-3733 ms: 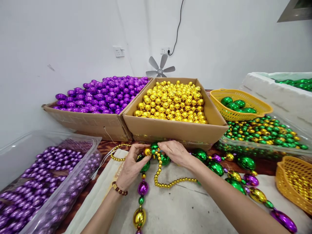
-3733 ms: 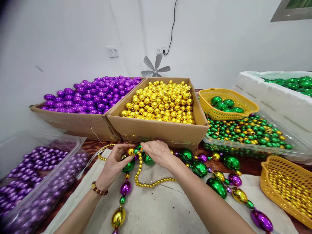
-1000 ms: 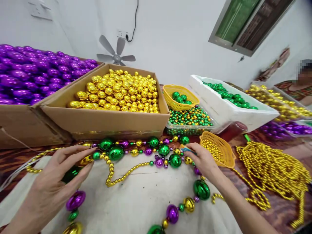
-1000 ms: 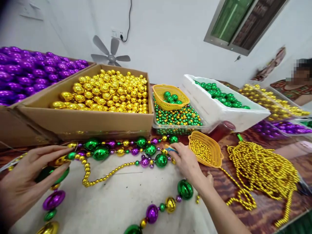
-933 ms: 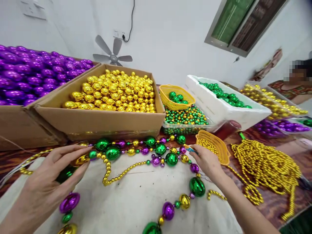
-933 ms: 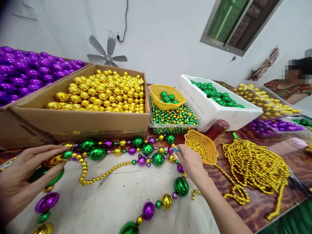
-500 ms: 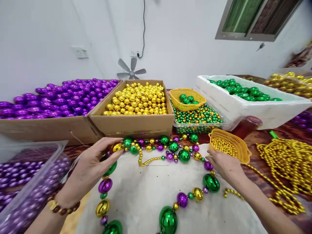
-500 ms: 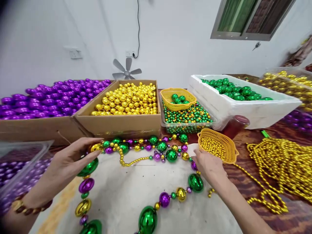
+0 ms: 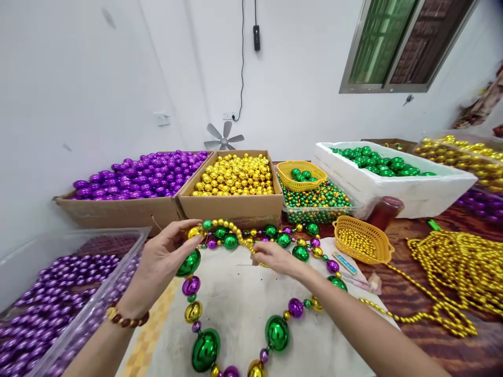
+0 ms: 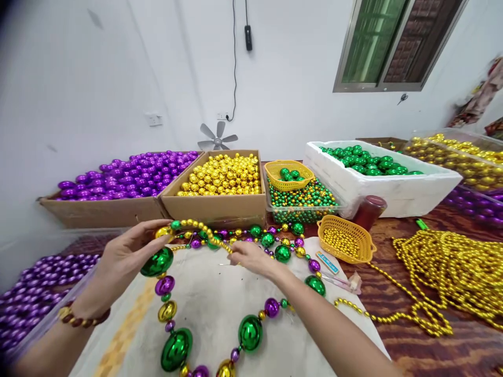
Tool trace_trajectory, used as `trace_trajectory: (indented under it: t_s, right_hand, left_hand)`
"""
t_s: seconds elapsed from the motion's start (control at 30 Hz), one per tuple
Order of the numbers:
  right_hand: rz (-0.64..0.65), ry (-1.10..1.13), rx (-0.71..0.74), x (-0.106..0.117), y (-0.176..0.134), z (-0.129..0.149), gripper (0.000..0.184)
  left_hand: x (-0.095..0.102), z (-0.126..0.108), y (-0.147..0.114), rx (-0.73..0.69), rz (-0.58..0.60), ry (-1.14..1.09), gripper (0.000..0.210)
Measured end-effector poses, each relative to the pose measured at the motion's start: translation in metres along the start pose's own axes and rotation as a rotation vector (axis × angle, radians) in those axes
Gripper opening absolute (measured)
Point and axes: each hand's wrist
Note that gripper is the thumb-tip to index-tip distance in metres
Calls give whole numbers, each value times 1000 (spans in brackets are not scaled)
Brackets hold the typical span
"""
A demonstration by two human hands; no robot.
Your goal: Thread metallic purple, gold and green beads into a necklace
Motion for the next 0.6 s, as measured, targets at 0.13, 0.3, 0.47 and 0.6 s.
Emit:
trace_trajectory:
  t_s: [0.13, 0.3, 0.47, 0.6]
  right_hand:
    - [-93, 110, 13, 81, -17, 44, 14]
    - [-197, 106, 128, 181, -21, 138, 17]
    - [-348, 109, 327, 217, -2, 233, 22]
    - [-438, -31, 387, 230, 2, 287, 29]
  left_hand:
    - [17, 0, -5, 79, -46, -98, 47]
    - [6, -19, -18, 22, 58, -159, 45]
    - [-18, -73, -30, -157, 61, -227, 41]
    - [-20, -100, -42, -270, 49, -272, 42]
Point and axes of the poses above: each hand's wrist, its own y-axis towards the middle knuckle, its own x-axis out of the back of the hand, z = x × y, and after that the axes turned 1 degree about -z, right-handed
